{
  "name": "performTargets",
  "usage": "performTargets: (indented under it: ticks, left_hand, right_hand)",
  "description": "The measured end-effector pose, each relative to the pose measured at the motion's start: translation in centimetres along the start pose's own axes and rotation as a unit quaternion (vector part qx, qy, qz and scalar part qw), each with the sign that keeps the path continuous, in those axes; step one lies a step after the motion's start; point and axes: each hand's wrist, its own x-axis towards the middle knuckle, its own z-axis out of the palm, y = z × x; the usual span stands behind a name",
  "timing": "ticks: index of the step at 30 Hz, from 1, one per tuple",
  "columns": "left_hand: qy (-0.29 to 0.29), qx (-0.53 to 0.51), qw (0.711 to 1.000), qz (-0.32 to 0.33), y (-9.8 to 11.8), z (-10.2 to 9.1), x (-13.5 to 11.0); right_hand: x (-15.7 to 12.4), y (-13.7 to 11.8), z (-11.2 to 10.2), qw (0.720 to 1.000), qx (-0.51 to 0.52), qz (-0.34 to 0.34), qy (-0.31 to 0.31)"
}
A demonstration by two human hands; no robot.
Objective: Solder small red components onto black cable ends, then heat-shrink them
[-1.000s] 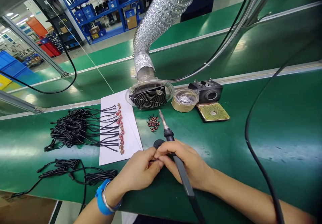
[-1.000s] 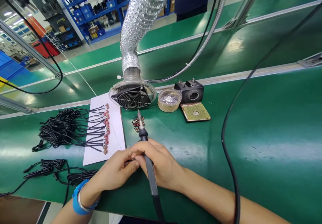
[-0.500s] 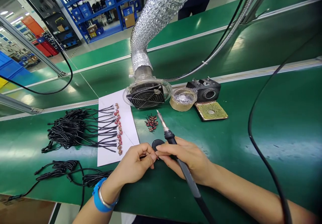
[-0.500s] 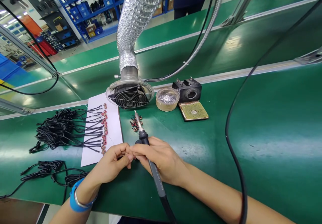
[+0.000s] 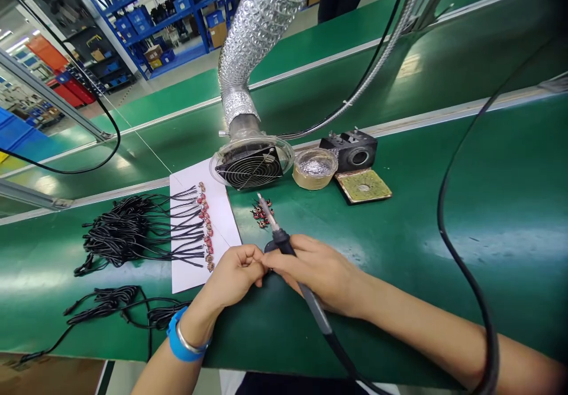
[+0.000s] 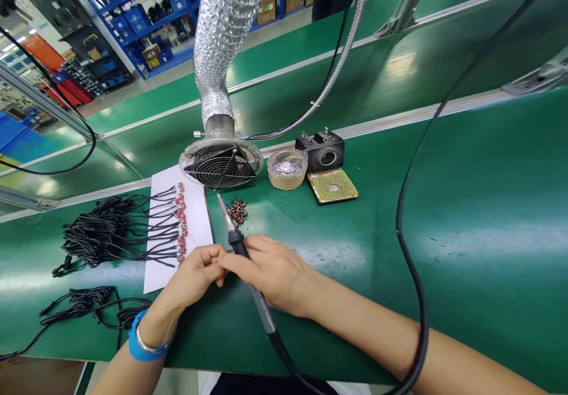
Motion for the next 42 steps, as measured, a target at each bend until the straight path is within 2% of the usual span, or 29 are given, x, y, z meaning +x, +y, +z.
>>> performTargets:
  ticks: [5, 9, 14, 21, 25, 31, 42]
  left_hand:
    - [0.025, 0.043, 0.999, -0.005, 0.2, -0.2, 0.8]
    - [0.038, 0.058, 0.998, -0.011, 0.5, -0.5, 1.5]
    - [0.036, 0.070, 0.996, -0.036, 0.9, -0.9, 2.1]
    - [0.017, 0.064, 0.996, -0.054, 1.0, -1.1, 2.4]
    - [0.018, 0.064, 0.996, -0.061, 1.1, -1.0, 2.4]
    - [0.012, 0.076, 0.996, -0.035, 0.8, -1.1, 2.4]
    - [0.010, 0.075, 0.996, -0.037, 1.1, -0.8, 2.5]
  right_hand:
    - [-1.1, -0.9, -2.1, 0.982, 0.092, 0.131, 0.100]
    - [-2.3, -2.1, -3.4, 0.963, 0.132, 0.206, 0.116]
    - [-3.5, -2.0, -2.6, 0.938, 0.123, 0.279, 0.166]
    - [-2.5, -2.1, -1.8, 0.904, 0.110, 0.367, 0.191]
    - [-2.4, -2.1, -1.5, 0.895, 0.117, 0.387, 0.189]
    - [-2.6, -1.9, -1.4, 0.888, 0.123, 0.398, 0.195]
    - [-2.6, -2.0, -1.3, 0.898, 0.123, 0.379, 0.189]
